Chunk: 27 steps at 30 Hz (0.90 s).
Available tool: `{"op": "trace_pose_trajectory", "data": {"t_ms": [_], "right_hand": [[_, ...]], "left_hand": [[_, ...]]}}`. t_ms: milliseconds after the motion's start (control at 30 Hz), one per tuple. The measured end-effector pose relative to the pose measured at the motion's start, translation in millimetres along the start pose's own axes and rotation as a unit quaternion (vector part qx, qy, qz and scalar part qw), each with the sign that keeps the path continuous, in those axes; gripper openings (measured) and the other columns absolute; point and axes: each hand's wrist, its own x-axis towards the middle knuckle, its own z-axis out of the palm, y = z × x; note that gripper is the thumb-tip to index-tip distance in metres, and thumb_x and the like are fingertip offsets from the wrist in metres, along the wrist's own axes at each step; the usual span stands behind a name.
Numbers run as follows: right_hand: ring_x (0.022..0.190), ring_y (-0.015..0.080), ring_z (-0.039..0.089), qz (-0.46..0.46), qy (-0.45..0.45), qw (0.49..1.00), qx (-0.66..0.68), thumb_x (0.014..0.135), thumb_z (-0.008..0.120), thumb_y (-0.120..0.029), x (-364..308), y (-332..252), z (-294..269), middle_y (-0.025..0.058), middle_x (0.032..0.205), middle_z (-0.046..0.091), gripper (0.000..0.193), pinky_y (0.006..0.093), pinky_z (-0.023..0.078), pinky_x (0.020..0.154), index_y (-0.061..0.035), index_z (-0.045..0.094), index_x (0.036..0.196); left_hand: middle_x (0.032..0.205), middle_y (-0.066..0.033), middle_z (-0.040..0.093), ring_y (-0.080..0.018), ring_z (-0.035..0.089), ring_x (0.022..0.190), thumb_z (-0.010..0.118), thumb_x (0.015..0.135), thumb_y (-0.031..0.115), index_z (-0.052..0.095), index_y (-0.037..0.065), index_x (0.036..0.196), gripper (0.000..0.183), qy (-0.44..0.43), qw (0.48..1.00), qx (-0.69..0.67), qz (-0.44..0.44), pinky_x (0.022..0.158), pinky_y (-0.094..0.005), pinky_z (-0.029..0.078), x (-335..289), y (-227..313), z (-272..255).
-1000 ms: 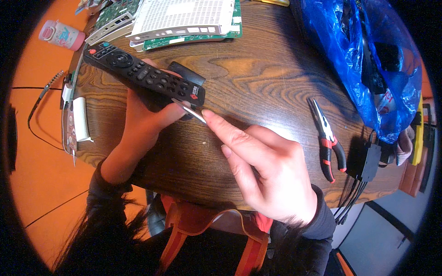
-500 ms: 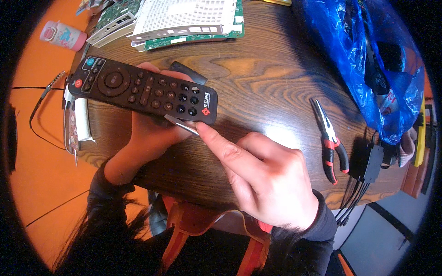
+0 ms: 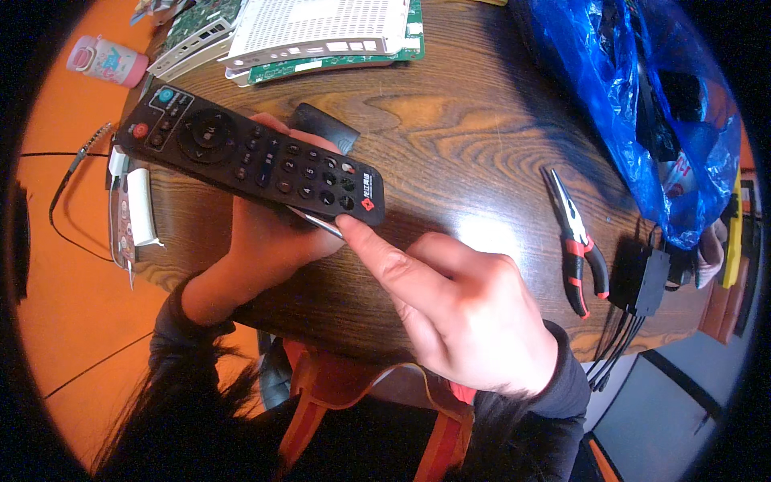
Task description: The person uses a screwdriver to pry open the battery cover and then the main casing of a black remote control. They remove the battery cover, then carefully separate the two halves of the remote's shell to expose the internal circuit board.
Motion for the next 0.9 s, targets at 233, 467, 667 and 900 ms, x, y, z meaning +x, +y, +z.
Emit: {"op": "trace_pose_trajectory", "data": {"t_ms": [233, 467, 667, 900], "right_hand": [[0.053, 0.0201, 0.051, 0.005, 0.023, 0.99, -0.136, 0.076, 0.058, 0.01, -3, -12, 9, 0.0089, 0.065, 0.047, 0.049, 0.0259, 0.043, 0.052, -0.0038, 0.057, 0.124], [0.053, 0.0158, 0.05, 0.022, 0.041, 0.998, 0.051, 0.081, 0.055, 0.007, 1, -6, 11, 0.0083, 0.061, 0.047, 0.045, 0.0248, 0.042, 0.054, -0.0012, 0.055, 0.125], [0.053, 0.0114, 0.05, 0.07, 0.012, 0.967, 0.244, 0.085, 0.052, 0.004, 4, 0, 12, 0.008, 0.064, 0.056, 0.041, 0.0244, 0.042, 0.055, 0.0005, 0.054, 0.126], [0.055, 0.0143, 0.053, 0.045, 0.019, 0.991, 0.128, 0.083, 0.054, 0.002, 5, 3, 7, 0.0104, 0.067, 0.06, 0.039, 0.0274, 0.044, 0.056, 0.0004, 0.057, 0.122]], "left_hand": [[0.099, -0.0079, 0.059, -0.0209, 0.059, 0.091, 0.078, 0.06, 0.007, 0.058, 0.004, 0.097, 0.042, 0.027, 0.996, 0.088, 0.004, 0.08, -0.0325, 0.047, 5, 7, 1], [0.097, -0.0059, 0.059, -0.0152, 0.06, 0.089, 0.083, 0.057, 0.004, 0.046, 0.003, 0.107, 0.062, 0.055, 0.982, 0.176, 0.039, 0.082, -0.0281, 0.047, 5, 8, 4], [0.097, -0.0062, 0.06, -0.0147, 0.06, 0.088, 0.082, 0.06, 0.003, 0.045, 0.003, 0.107, 0.06, 0.08, 0.992, 0.095, -0.024, 0.079, -0.0279, 0.049, 0, 6, 5], [0.098, -0.0071, 0.061, -0.0142, 0.06, 0.089, 0.081, 0.063, 0.004, 0.048, 0.003, 0.106, 0.055, 0.07, 0.997, 0.037, -0.019, 0.082, -0.0278, 0.048, 4, 4, 5]]}}
